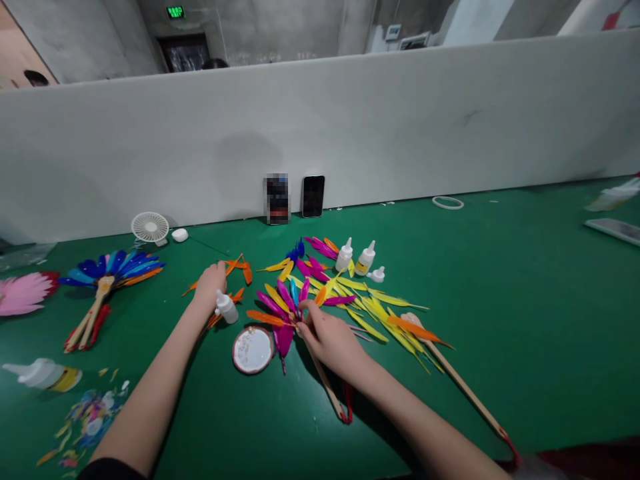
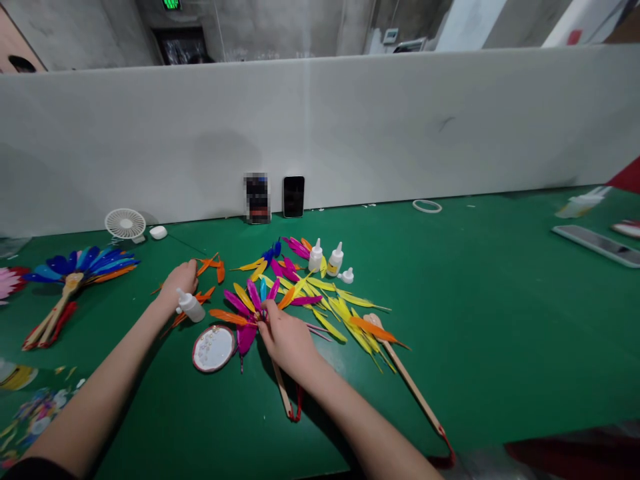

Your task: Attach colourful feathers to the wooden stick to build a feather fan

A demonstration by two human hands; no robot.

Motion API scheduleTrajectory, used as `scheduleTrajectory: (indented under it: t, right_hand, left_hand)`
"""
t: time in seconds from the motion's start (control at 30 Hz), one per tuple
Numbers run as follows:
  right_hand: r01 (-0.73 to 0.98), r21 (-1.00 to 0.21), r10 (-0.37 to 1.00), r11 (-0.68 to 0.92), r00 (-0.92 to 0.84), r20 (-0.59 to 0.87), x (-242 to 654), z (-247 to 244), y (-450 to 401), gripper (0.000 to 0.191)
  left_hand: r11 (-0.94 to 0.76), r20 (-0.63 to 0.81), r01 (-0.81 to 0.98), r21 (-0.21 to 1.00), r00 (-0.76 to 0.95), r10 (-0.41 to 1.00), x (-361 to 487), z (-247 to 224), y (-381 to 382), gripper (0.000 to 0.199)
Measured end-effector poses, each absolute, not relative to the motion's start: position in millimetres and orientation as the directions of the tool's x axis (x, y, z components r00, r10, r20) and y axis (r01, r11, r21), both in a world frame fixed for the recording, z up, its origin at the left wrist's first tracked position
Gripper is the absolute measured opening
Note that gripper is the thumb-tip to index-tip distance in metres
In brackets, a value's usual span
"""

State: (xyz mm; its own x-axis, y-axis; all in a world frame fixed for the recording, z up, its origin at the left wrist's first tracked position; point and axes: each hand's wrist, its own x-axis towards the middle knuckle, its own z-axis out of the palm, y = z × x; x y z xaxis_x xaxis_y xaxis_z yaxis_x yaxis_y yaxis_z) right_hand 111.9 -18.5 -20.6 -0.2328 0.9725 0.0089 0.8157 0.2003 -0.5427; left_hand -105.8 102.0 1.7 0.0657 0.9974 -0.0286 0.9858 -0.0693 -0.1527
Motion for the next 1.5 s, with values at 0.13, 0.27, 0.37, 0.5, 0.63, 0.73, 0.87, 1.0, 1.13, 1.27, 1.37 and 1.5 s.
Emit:
scheduleTrajectory:
  t: [0.13,0.27,0.37,0.5,0.63,0.73,0.87,1.0,1.13,1.27,1.37,1.5]
  right_hand:
    - [0.817,-0.537,0.970,0.210,-0.243,0.009,112,-21,-18,0.024]
    - [0.815,-0.538,0.969,0.217,-0.248,0.015,113,-21,-18,0.027]
    - [0.811,-0.542,0.968,0.220,-0.252,0.016,113,-22,-19,0.028]
    - [0.805,-0.552,0.968,0.219,-0.248,0.023,113,-21,-18,0.028]
    - [0.786,-0.582,0.973,0.210,-0.227,0.044,113,-19,-18,0.026]
    - [0.701,-0.680,0.975,0.217,-0.191,0.114,114,-18,-18,0.026]
    - [0.367,-0.915,0.981,0.167,-0.154,0.118,119,-14,-15,0.034]
    - [0.093,-0.996,0.967,0.013,-0.254,-0.011,126,-5,-13,0.041]
    - [-0.148,-0.985,0.963,-0.093,-0.264,-0.051,130,0,-14,0.037]
    - [-0.265,-0.954,0.972,-0.140,-0.219,-0.082,128,0,-13,0.015]
    - [-0.242,-0.965,0.990,-0.103,-0.123,-0.075,129,-2,-11,0.012]
    - [-0.239,-0.971,1.000,0.009,0.030,0.002,131,-6,-9,0.013]
  left_hand:
    - [-0.015,-0.040,0.994,-0.112,0.011,0.999,-108,1,105,0.026]
    - [0.025,-0.037,1.000,-0.015,-0.025,0.999,-111,-3,109,0.023]
    - [0.068,-0.025,0.992,0.108,-0.066,0.998,-116,-2,109,0.024]
    - [0.085,0.003,0.941,0.329,-0.091,0.996,-126,12,106,0.026]
    - [0.059,0.006,0.804,0.591,-0.078,0.997,-129,37,97,0.033]
    - [0.082,-0.059,0.386,0.919,-0.070,0.996,-125,55,85,0.031]
    - [0.100,-0.141,0.352,0.931,0.093,0.986,-110,74,62,0.027]
    - [-0.051,-0.154,0.514,0.856,0.347,0.925,-91,86,41,0.022]
    - [-0.118,-0.259,0.583,0.804,0.522,0.813,-74,88,28,0.024]
    - [-0.123,-0.305,0.591,0.797,0.570,0.763,-66,81,29,0.022]
    - [-0.128,-0.247,0.562,0.817,0.543,0.803,-65,76,34,0.021]
    - [-0.176,-0.063,0.510,0.842,0.416,0.907,-65,73,38,0.026]
